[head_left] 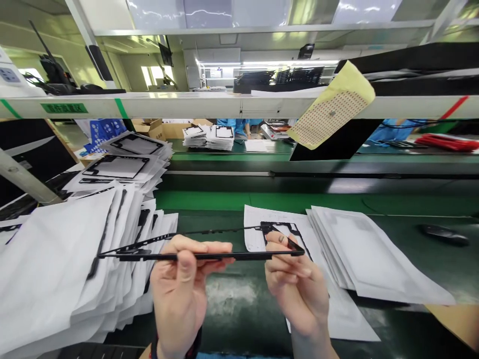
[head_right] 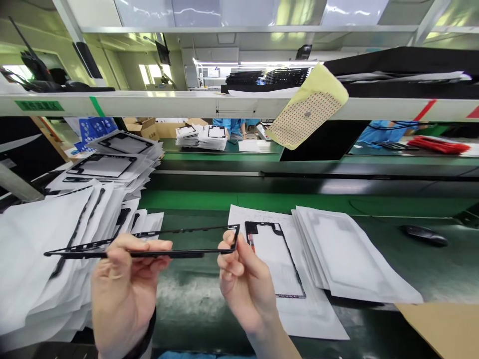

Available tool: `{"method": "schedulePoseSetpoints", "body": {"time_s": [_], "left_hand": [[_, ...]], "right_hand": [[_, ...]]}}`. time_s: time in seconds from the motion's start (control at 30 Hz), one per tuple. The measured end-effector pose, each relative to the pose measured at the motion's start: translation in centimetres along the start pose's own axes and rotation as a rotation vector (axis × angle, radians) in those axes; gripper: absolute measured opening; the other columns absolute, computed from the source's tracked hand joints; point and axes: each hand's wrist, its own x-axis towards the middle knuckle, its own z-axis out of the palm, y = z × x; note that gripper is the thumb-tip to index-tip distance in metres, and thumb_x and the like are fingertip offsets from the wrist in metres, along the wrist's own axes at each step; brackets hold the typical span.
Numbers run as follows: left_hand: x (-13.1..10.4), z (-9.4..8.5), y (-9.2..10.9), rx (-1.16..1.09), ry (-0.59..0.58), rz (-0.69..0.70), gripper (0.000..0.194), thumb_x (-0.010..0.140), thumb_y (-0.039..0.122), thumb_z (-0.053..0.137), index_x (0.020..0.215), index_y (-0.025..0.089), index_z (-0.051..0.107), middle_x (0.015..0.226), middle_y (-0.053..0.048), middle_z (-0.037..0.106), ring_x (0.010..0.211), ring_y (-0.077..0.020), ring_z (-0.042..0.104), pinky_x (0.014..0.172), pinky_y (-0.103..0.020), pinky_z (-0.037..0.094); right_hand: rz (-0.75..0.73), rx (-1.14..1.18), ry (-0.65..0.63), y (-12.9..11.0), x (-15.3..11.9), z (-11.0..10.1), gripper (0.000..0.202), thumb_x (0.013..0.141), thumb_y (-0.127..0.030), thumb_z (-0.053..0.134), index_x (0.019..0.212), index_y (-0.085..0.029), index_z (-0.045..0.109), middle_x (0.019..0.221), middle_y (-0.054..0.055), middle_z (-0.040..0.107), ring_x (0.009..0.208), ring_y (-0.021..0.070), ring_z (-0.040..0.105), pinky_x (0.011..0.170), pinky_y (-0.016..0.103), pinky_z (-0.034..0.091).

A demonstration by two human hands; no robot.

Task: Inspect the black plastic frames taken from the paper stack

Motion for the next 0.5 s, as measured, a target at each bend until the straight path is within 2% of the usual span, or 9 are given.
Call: {"method": "schedulePoseSetpoints", "body": {"time_s": [0.1, 0.2, 0.23, 0.27, 0.3, 0.33, 0.37, 0.43, 0.5], "left_hand": [[-0.4, -0.5, 0.9, -0.019, 0.001, 0.003, 0.043, 0.079, 0.066, 0.064, 0.093, 0.027, 0.076, 0.101, -0.006, 0.074, 0.097, -0.0253, 0.07, 0.08, -0.033, 0.062], [-0.6, -0.9, 1.6, -0.05, -0.033, 0.0, 0.054, 0.084, 0.069, 0.053, 0.103, 0.025, 0.076, 0.125, -0.008, 0.066, 0.118, -0.0289, 0.061, 0.091, -0.037, 0.058], [-0.5, -1.0, 1.7, -0.089, -0.07, -0.037, 0.051, 0.086, 0.067, 0.052, 0.1, 0.024, 0.076, 0.121, -0.009, 0.067, 0.115, -0.0283, 0.062, 0.09, -0.037, 0.058], [-0.4, -1.2, 1.8, -0.146, -0.105, -0.091, 0.048, 0.087, 0.064, 0.053, 0.091, 0.022, 0.076, 0.107, -0.01, 0.071, 0.105, -0.0264, 0.065, 0.087, -0.037, 0.059], [-0.1, -1.4, 1.7, -0.219, -0.138, -0.15, 0.046, 0.088, 0.061, 0.053, 0.079, 0.021, 0.073, 0.084, -0.009, 0.072, 0.089, -0.0229, 0.068, 0.08, -0.034, 0.06], [0.3, -1.6, 1.6, -0.308, -0.163, -0.195, 0.046, 0.091, 0.057, 0.052, 0.068, 0.019, 0.066, 0.06, -0.004, 0.062, 0.067, -0.0178, 0.064, 0.07, -0.03, 0.059], [0.8, -1.9, 1.5, -0.397, -0.179, -0.228, 0.049, 0.093, 0.054, 0.05, 0.061, 0.019, 0.058, 0.043, 0.001, 0.044, 0.048, -0.0128, 0.051, 0.057, -0.025, 0.055], [2.1, -2.7, 0.9, -0.528, -0.196, -0.258, 0.053, 0.098, 0.052, 0.042, 0.057, 0.018, 0.045, 0.037, 0.008, 0.013, 0.032, -0.0073, 0.017, 0.039, -0.017, 0.036], [3.5, -3.4, 0.1, -0.566, -0.258, -0.323, 0.054, 0.099, 0.051, 0.038, 0.056, 0.018, 0.036, 0.041, 0.01, 0.004, 0.034, -0.0055, -0.002, 0.033, -0.016, 0.019]], "right_hand": [[-0.077, 0.075, -0.046, -0.6, 0.1, -0.4, 0.011, 0.09, -0.025, 0.066, 0.09, -0.019, 0.057, 0.062, -0.008, 0.051, 0.045, 0.0006, 0.045, 0.057, -0.002, 0.047], [-0.125, 0.115, -0.106, -0.7, 0.3, -0.7, 0.012, 0.094, -0.022, 0.06, 0.085, -0.018, 0.053, 0.061, -0.009, 0.05, 0.04, -0.0016, 0.04, 0.051, -0.005, 0.041], [-0.139, 0.098, -0.121, -0.6, 0.3, -0.9, 0.014, 0.094, -0.023, 0.06, 0.083, -0.018, 0.053, 0.059, -0.009, 0.05, 0.037, -0.0017, 0.037, 0.049, -0.004, 0.039], [-0.149, 0.052, -0.154, -0.5, 0.4, -1.2, 0.017, 0.093, -0.024, 0.061, 0.08, -0.018, 0.052, 0.056, -0.01, 0.049, 0.035, -0.0011, 0.034, 0.045, -0.002, 0.039], [-0.155, -0.03, -0.207, -0.5, 0.5, -1.6, 0.021, 0.091, -0.028, 0.063, 0.076, -0.019, 0.051, 0.053, -0.009, 0.047, 0.033, 0.0, 0.033, 0.042, 0.001, 0.039], [-0.145, -0.146, -0.259, -0.5, 0.7, -2.2, 0.027, 0.089, -0.034, 0.064, 0.072, -0.018, 0.05, 0.051, -0.007, 0.048, 0.033, 0.0017, 0.035, 0.041, 0.006, 0.041], [-0.112, -0.282, -0.299, -0.6, 0.8, -2.8, 0.034, 0.086, -0.043, 0.066, 0.069, -0.018, 0.05, 0.051, -0.004, 0.051, 0.035, 0.0045, 0.042, 0.041, 0.011, 0.044], [-0.007, -0.517, -0.296, -0.8, 1.3, -4.1, 0.049, 0.078, -0.064, 0.066, 0.072, -0.017, 0.054, 0.059, 0.005, 0.061, 0.048, 0.0135, 0.058, 0.046, 0.021, 0.048], [0.055, -0.606, -0.189, -1.0, 1.7, -5.1, 0.066, 0.072, -0.08, 0.062, 0.086, -0.016, 0.058, 0.072, 0.011, 0.067, 0.061, 0.0195, 0.065, 0.05, 0.024, 0.05]]}}
